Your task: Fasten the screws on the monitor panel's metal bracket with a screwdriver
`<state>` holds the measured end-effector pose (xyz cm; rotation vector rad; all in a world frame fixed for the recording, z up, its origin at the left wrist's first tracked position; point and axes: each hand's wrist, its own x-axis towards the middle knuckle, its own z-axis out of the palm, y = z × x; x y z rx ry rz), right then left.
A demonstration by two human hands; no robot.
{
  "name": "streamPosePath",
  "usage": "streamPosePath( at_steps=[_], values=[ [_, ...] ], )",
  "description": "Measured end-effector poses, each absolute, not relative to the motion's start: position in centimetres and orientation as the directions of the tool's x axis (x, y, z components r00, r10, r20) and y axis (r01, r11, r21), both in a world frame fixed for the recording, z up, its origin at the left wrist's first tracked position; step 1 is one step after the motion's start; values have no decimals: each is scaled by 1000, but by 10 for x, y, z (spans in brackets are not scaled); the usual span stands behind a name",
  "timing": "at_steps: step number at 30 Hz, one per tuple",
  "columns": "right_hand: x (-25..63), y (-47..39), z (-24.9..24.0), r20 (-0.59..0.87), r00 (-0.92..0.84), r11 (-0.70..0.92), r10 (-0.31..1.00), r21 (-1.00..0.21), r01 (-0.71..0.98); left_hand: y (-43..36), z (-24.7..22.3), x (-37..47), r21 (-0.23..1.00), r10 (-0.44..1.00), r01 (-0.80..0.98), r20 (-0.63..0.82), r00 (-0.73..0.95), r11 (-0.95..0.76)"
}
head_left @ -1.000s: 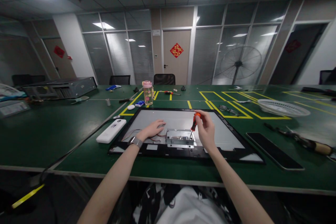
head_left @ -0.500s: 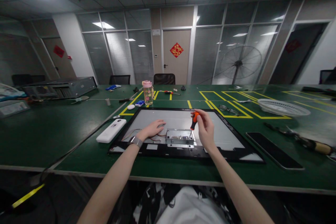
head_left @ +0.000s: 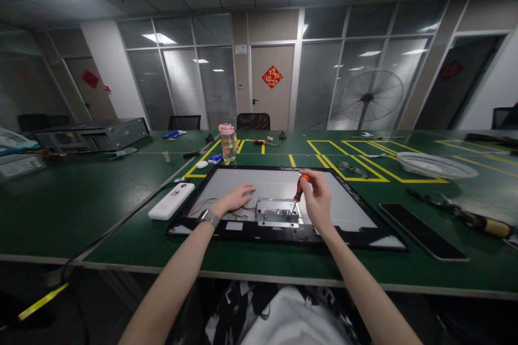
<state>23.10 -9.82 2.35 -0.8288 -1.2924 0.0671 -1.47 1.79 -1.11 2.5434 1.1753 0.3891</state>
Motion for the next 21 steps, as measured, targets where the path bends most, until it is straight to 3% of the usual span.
streamPosePath(
  at_steps=[11,21],
  values=[
    [230,-99,24,764,293,700,575,-645,306,17,-11,-15,386,768,683,123,628,-620],
    [232,-96,22,809,356,716,467,-583,384,16,-10,-15,383,771,688,112,627,-616]
  ],
)
